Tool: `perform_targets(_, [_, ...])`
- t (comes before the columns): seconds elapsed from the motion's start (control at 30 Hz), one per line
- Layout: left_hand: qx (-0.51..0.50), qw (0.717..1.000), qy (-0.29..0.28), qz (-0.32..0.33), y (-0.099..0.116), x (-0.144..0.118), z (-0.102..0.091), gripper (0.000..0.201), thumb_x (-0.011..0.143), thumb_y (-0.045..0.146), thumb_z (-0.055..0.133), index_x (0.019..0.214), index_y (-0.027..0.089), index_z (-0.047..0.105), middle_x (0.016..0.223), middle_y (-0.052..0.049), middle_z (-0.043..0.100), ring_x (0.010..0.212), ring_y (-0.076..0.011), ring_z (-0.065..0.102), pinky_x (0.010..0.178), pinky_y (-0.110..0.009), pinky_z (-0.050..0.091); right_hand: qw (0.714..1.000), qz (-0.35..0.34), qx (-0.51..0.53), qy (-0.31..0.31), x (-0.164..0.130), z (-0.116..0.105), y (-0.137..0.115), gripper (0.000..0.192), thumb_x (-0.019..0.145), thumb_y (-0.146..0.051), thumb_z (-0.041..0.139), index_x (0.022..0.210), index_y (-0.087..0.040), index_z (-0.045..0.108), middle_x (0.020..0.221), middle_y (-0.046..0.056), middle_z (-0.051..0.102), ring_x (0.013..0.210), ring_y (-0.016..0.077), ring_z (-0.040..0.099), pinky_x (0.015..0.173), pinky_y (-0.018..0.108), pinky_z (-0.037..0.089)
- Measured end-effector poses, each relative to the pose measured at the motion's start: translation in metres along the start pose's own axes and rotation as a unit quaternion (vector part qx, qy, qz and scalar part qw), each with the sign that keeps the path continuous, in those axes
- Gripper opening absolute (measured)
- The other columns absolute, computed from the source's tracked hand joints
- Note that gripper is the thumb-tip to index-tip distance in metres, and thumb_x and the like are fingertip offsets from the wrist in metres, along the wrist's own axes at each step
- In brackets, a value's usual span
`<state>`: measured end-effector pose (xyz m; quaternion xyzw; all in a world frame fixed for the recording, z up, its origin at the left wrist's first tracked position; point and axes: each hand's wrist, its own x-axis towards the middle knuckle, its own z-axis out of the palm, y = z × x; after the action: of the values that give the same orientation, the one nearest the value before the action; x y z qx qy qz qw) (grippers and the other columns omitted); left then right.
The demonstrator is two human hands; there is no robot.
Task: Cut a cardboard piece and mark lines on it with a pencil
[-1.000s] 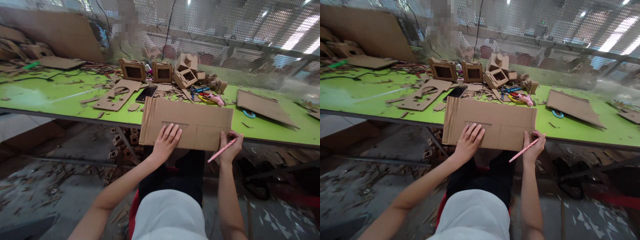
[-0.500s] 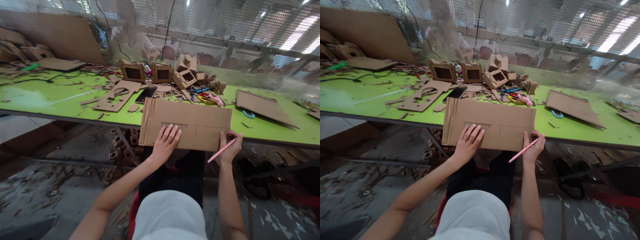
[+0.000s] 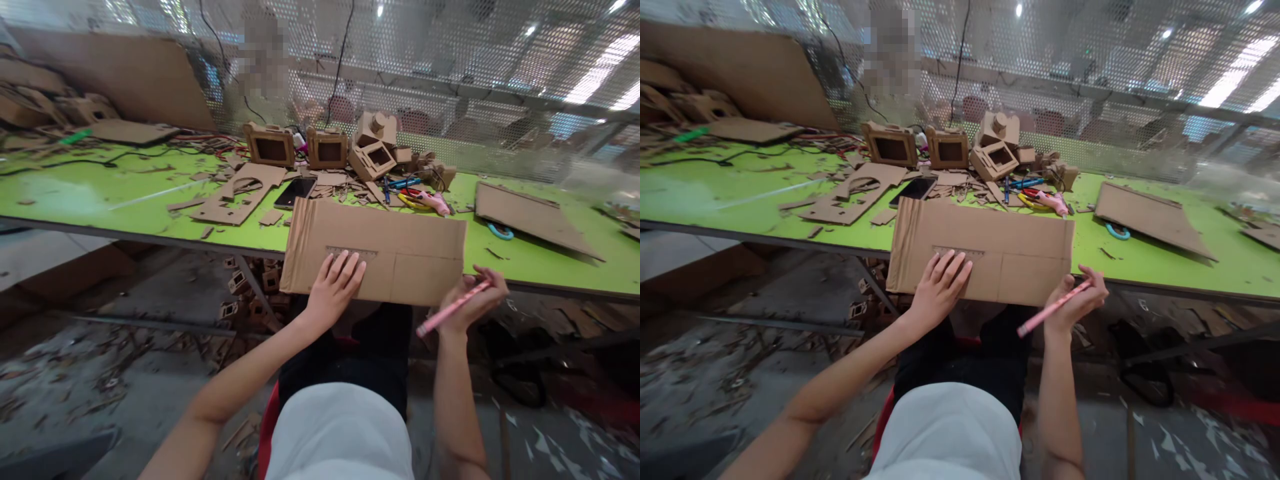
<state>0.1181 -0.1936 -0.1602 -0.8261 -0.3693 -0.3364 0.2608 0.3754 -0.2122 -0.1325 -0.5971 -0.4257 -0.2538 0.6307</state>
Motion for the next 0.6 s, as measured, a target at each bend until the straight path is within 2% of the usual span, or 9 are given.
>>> perform_targets(0.03, [-0.002,1.000,-0.003,-0.001,0.000,0.000,0.000,0.049,0.089,0.010,0.045,0.139,0.013,0.043,0.138,-0.015,0.053,0.142,-0.0268,0.030,0.116,-0.050,0.029,0.999,0.002,0.036,0.019,0.001,0.000,-0.011,0.051,0.089,-0.065,0.038,0.106,-0.019,0.052,0.100,0.013,0.058,0.090,0.0253,0.059,0.083,0.046,0.046])
perform_targets(0.07, [-0.004,1.000,-0.006,-0.002,0.000,0.000,0.000,0.050,0.089,0.010,0.044,0.139,0.014,0.043,0.138,-0.015,0.053,0.142,-0.0267,0.029,0.116,-0.050,0.028,0.996,0.011,0.088,0.012,0.003,0.000,-0.023,0.050,0.090,-0.064,0.037,0.106,-0.019,0.053,0.098,0.012,0.059,0.084,0.0231,0.060,0.078,0.043,0.048])
perform_targets(0.1, [-0.006,1.000,-0.008,-0.002,0.000,0.000,0.001,0.050,0.089,0.010,0.044,0.139,0.013,0.043,0.139,-0.015,0.052,0.142,-0.0269,0.029,0.116,-0.050,0.028,0.989,0.028,0.144,-0.025,0.006,0.002,-0.036,0.045,0.090,-0.061,0.041,0.104,-0.019,0.055,0.093,0.009,0.060,0.077,0.0203,0.061,0.073,0.038,0.049])
perform_targets(0.17, [-0.010,1.000,-0.014,-0.002,-0.001,-0.001,0.001,0.051,0.089,0.011,0.045,0.140,0.013,0.042,0.140,-0.016,0.051,0.143,-0.0274,0.028,0.116,-0.051,0.027,0.961,0.055,0.226,-0.153,0.014,0.009,-0.063,0.032,0.089,-0.050,0.053,0.094,-0.019,0.062,0.084,0.005,0.065,0.070,0.0165,0.062,0.067,0.032,0.049])
perform_targets(0.3, [-0.004,1.000,-0.011,0.000,0.000,-0.001,0.002,0.051,0.088,0.011,0.045,0.139,0.012,0.043,0.141,-0.016,0.050,0.142,-0.0278,0.029,0.116,-0.051,0.026,0.852,0.013,0.313,-0.420,0.028,0.044,-0.110,0.024,0.080,-0.042,0.067,0.079,-0.019,0.066,0.072,0.001,0.066,0.065,0.0132,0.060,0.059,0.024,0.045])
perform_targets(0.37, [0.004,1.000,-0.005,0.002,0.000,-0.001,0.003,0.050,0.088,0.011,0.047,0.138,0.012,0.045,0.141,-0.016,0.051,0.141,-0.0288,0.032,0.115,-0.051,0.027,0.791,-0.008,0.333,-0.513,0.028,0.068,-0.126,0.025,0.077,-0.041,0.069,0.074,-0.018,0.060,0.065,-0.001,0.062,0.058,0.0110,0.055,0.054,0.022,0.040])
perform_targets(0.43, [0.000,1.000,-0.012,0.000,0.000,-0.002,0.003,0.051,0.087,0.012,0.048,0.138,0.013,0.046,0.142,-0.017,0.050,0.140,-0.0297,0.034,0.114,-0.052,0.028,0.764,-0.046,0.317,-0.560,0.024,0.089,-0.139,0.030,0.075,-0.041,0.070,0.066,-0.019,0.052,0.058,-0.004,0.055,0.054,0.0098,0.049,0.052,0.022,0.035])
perform_targets(0.5, [-0.011,1.000,-0.024,-0.005,0.000,-0.001,0.003,0.053,0.087,0.014,0.049,0.140,0.014,0.045,0.144,-0.017,0.048,0.140,-0.0299,0.035,0.114,-0.052,0.028,0.765,-0.089,0.289,-0.569,0.021,0.104,-0.147,0.034,0.076,-0.040,0.067,0.061,-0.020,0.045,0.055,-0.004,0.049,0.054,0.0098,0.045,0.052,0.023,0.032])
perform_targets(0.6, [-0.017,0.999,-0.029,-0.006,0.000,0.000,0.001,0.050,0.088,0.015,0.049,0.138,0.015,0.048,0.144,-0.017,0.047,0.139,-0.0299,0.036,0.113,-0.053,0.029,0.777,-0.126,0.266,-0.557,0.018,0.114,-0.152,0.032,0.079,-0.032,0.059,0.058,-0.021,0.039,0.054,-0.004,0.045,0.055,0.0099,0.043,0.054,0.023,0.030])
